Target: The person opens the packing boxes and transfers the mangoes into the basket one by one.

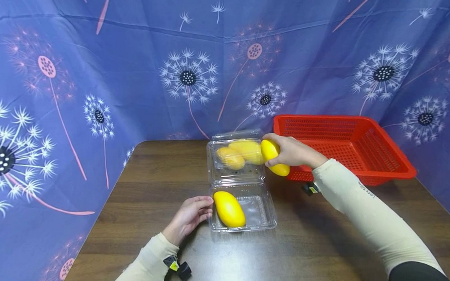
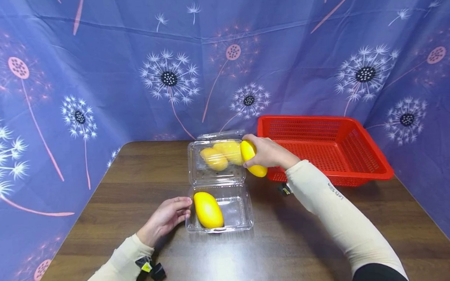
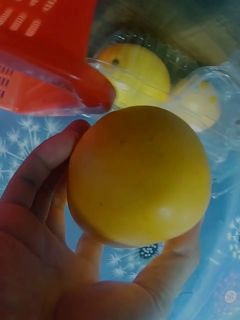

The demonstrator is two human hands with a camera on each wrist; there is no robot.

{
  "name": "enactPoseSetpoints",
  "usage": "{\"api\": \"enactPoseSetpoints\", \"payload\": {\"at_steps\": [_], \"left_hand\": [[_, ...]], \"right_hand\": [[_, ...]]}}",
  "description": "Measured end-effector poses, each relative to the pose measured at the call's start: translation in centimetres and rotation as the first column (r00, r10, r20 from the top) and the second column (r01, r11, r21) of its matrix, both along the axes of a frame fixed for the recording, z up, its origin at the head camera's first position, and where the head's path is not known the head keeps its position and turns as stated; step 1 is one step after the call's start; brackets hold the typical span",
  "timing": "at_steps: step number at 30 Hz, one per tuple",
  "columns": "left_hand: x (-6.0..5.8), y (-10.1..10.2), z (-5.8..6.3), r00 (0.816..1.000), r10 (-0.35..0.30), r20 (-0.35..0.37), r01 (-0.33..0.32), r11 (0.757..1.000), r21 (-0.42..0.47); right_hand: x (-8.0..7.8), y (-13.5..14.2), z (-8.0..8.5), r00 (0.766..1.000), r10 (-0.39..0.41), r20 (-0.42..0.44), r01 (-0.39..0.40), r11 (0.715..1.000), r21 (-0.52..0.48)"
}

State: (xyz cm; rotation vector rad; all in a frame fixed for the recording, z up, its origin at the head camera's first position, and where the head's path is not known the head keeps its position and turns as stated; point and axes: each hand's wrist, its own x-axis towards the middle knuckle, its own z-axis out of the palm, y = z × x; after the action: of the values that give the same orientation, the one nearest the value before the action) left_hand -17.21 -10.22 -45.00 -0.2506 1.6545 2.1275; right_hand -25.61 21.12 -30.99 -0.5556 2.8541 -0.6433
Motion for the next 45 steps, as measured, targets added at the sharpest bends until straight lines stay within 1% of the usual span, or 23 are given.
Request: {"api": "enactPoseSetpoints", "payload": {"at_steps": [3,9,17,28,32,38,45], "left_hand": [[0.0,0.0,-0.1,1.0,0.0,0.0,0.0,1.0,-0.001],[0.0,0.0,-0.1,1.0,0.002,0.0,-0.002,1.0,-0.001],[0.0,-0.1,0.1,1.0,0.0,-0.001,0.0,1.0,-0.006],[0.0,-0.2,0.1,1.0,-0.003,0.0,0.003,1.0,-0.007],[-0.1,-0.2,0.2,1.0,-0.003,0.001,0.003,1.0,-0.008],[-0.2,-0.1,0.1,1.0,-0.003,0.005,0.003,1.0,-0.003],[-0.1,-0.1,0.1,1.0,-0.002,0.009,0.002,1.0,0.002]], "right_hand": [[-0.4,0.4,0.2,1.0,-0.017,0.015,0.017,1.0,-0.004],[-1.1,1.2,0.7,0.999,-0.044,0.0,0.044,0.999,0.004],[-2.0,2.0,1.3,0.997,-0.071,0.003,0.071,0.997,0.017],[-3.7,3.3,1.9,0.994,-0.113,-0.01,0.113,0.993,0.039],[-4.1,3.7,2.1,0.991,-0.134,0.007,0.134,0.99,0.035],[-5.1,4.4,1.9,0.987,-0.153,0.054,0.153,0.988,0.008],[-6.5,5.5,1.1,0.982,-0.178,0.069,0.178,0.984,-0.004]]}}
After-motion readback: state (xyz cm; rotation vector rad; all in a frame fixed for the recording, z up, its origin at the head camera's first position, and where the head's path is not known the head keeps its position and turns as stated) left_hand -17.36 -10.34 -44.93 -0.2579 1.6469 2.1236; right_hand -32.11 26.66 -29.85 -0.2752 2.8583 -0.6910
